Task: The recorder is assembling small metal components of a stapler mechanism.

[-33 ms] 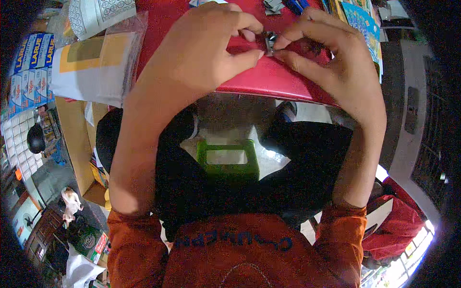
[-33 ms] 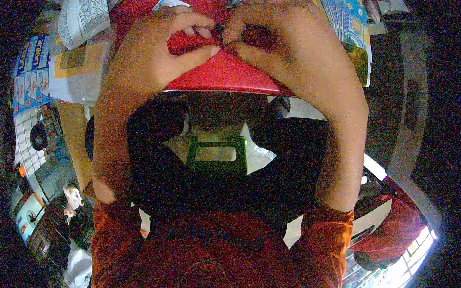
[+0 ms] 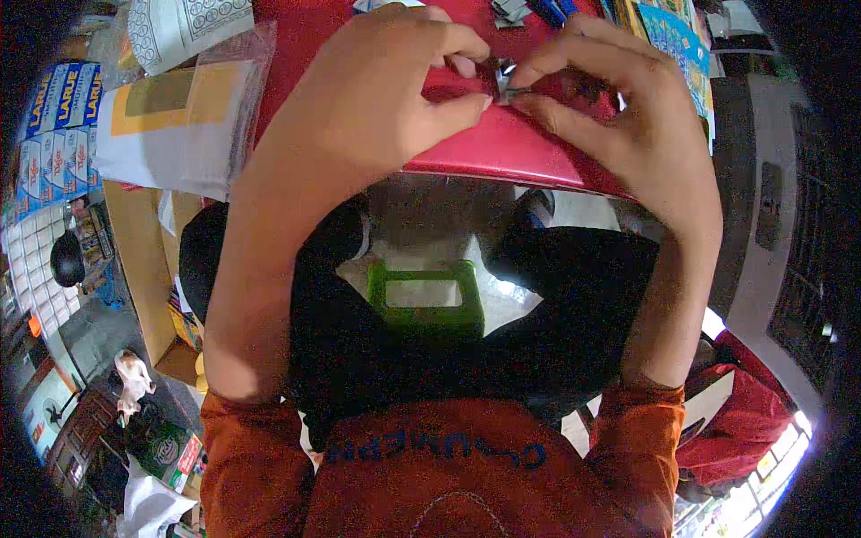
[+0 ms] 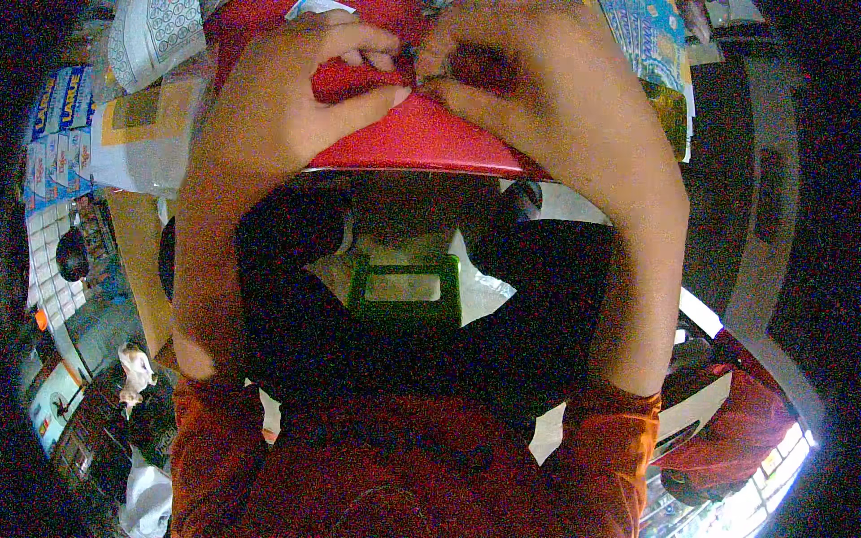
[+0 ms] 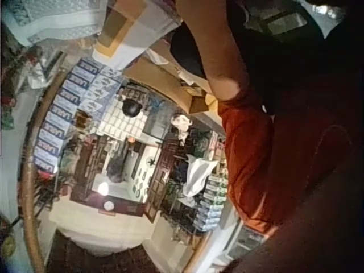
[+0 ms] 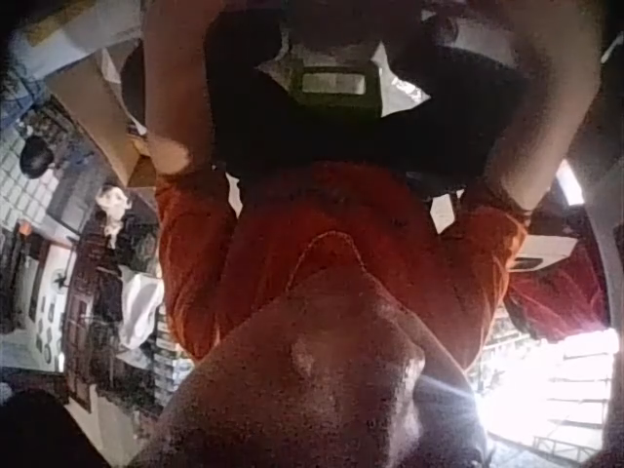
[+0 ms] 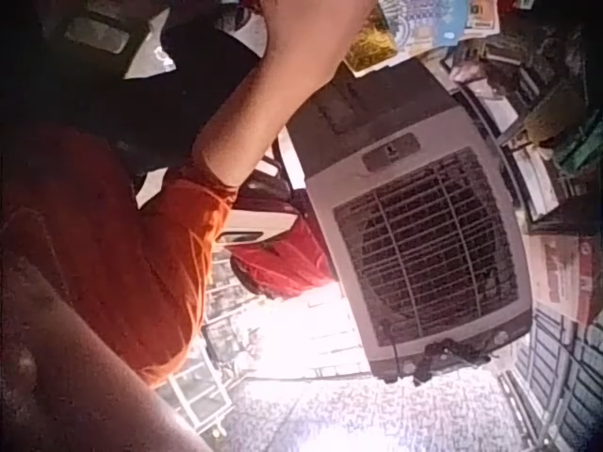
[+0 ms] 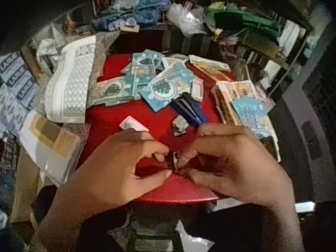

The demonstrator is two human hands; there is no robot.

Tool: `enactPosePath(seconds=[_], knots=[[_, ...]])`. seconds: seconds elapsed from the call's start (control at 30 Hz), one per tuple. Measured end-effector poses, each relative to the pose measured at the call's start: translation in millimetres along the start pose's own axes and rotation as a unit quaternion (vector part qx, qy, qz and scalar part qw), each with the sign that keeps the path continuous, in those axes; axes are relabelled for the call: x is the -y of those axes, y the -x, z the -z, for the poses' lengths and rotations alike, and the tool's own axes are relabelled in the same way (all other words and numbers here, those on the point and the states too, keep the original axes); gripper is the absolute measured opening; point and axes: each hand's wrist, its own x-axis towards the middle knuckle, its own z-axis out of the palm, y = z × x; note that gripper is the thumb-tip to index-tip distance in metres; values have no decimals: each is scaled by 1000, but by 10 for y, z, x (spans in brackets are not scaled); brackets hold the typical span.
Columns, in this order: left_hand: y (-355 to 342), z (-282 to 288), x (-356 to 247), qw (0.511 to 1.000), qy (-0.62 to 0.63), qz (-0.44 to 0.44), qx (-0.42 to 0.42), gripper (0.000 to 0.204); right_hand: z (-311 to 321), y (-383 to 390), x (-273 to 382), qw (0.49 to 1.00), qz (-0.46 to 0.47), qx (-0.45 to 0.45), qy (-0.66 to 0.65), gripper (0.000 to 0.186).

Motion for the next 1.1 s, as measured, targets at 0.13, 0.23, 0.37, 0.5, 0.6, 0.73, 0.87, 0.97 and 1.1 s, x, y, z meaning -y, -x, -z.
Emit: enactPosePath(seconds=[0.13,0.23,0.37,0.5,0.6,0.73,0.87,0.97,1.1], knots=[[29,-14,119,1000,0,7,21,39,119,-30,82,1000,24,-10,16,27],[1,63,-66,1000,-6,-1,25,42,327,13,180,971,-196,2,-136,24],[4,83,-124,998,-13,47,50,44,137,100,-215,1000,-23,-19,-10,44],[-7,42,-120,998,-11,49,48,45,98,65,-212,999,2,23,24,49],[11,-10,-54,999,-6,29,35,45,50,26,-244,999,15,31,23,46],[-8,-20,-60,999,-5,31,30,43,16,18,-274,999,9,43,-6,42],[-21,7,-147,998,-14,46,36,41,0,21,-323,998,-12,50,-31,39],[-3,-30,-82,999,-5,38,26,40,14,6,-320,998,0,54,-17,38],[-26,-44,-70,998,17,47,39,39,4,13,-315,999,-5,50,-17,36]])
